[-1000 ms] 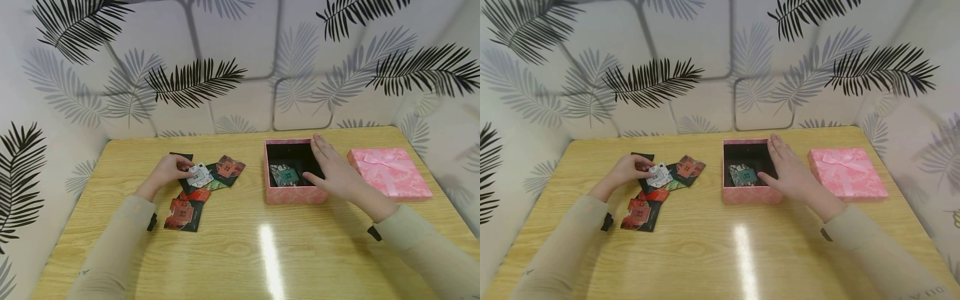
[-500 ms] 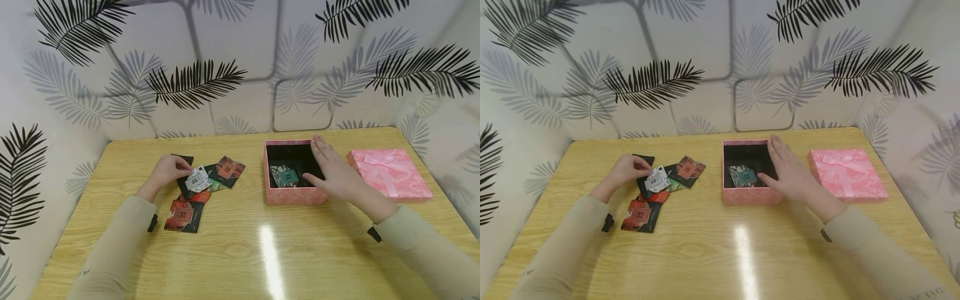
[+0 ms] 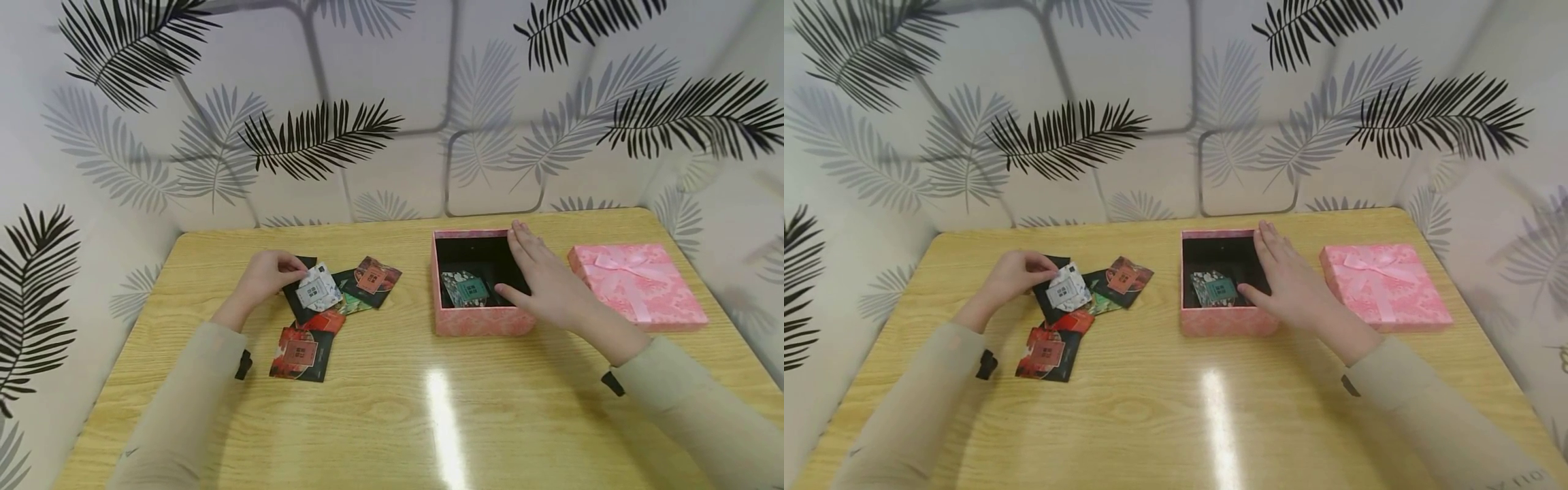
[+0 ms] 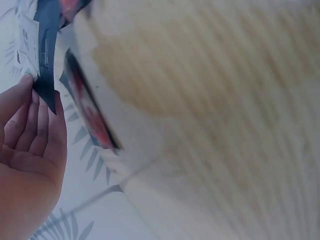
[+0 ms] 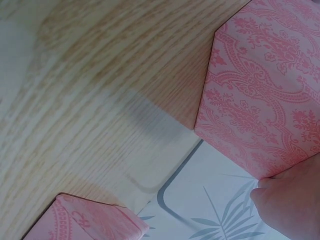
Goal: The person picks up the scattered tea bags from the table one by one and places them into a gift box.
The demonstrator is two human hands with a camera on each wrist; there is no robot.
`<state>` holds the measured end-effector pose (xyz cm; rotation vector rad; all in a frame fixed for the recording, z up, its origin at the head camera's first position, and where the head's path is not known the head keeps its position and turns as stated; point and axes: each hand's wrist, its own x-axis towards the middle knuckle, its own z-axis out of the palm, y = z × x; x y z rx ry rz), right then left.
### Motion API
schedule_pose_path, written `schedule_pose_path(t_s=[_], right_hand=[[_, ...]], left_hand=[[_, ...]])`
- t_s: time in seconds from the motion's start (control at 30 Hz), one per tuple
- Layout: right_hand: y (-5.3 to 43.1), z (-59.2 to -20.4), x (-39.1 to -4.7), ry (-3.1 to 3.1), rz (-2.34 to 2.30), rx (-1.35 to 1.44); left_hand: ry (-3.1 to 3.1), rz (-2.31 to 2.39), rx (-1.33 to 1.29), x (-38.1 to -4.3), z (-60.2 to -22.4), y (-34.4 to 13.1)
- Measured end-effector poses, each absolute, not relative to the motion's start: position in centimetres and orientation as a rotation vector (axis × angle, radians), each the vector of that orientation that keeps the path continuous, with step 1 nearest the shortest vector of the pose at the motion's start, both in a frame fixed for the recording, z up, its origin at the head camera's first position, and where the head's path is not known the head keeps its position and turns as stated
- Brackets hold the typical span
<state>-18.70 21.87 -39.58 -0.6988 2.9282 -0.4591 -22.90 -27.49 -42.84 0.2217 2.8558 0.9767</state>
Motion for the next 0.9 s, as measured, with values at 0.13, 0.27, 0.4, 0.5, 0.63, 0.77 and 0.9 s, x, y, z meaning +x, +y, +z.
schedule_pose_path(t_s=[0.13,0.27,0.4,0.5,0.63,0.77,0.9], right_hand=[[21.9,-39.6,-18.7,2.928,-0.456,-0.692],[21.9,-39.6,-18.7,2.930,-0.457,-0.688],[21.9,-39.7,-18.7,2.927,-0.461,-0.690],[21.9,-39.7,-18.7,2.926,-0.463,-0.692],[21.9,-39.7,-18.7,2.925,-0.461,-0.690],[21.9,-39.6,-18.7,2.925,-0.459,-0.692],[21.9,-39.6,-18.7,2.925,-0.449,-0.694]], left_hand=[[2.848,1.000,0.189,-22.7,-42.2,-27.5],[2.876,1.024,0.092,-22.4,-41.9,-27.4],[2.891,1.079,-0.051,-22.2,-41.7,-27.1],[2.894,1.121,-0.120,-22.1,-41.3,-26.8],[2.875,1.177,-0.168,-22.1,-40.8,-26.4],[2.827,1.240,-0.220,-22.2,-40.0,-25.6],[2.791,1.303,-0.231,-22.3,-39.2,-24.5]])
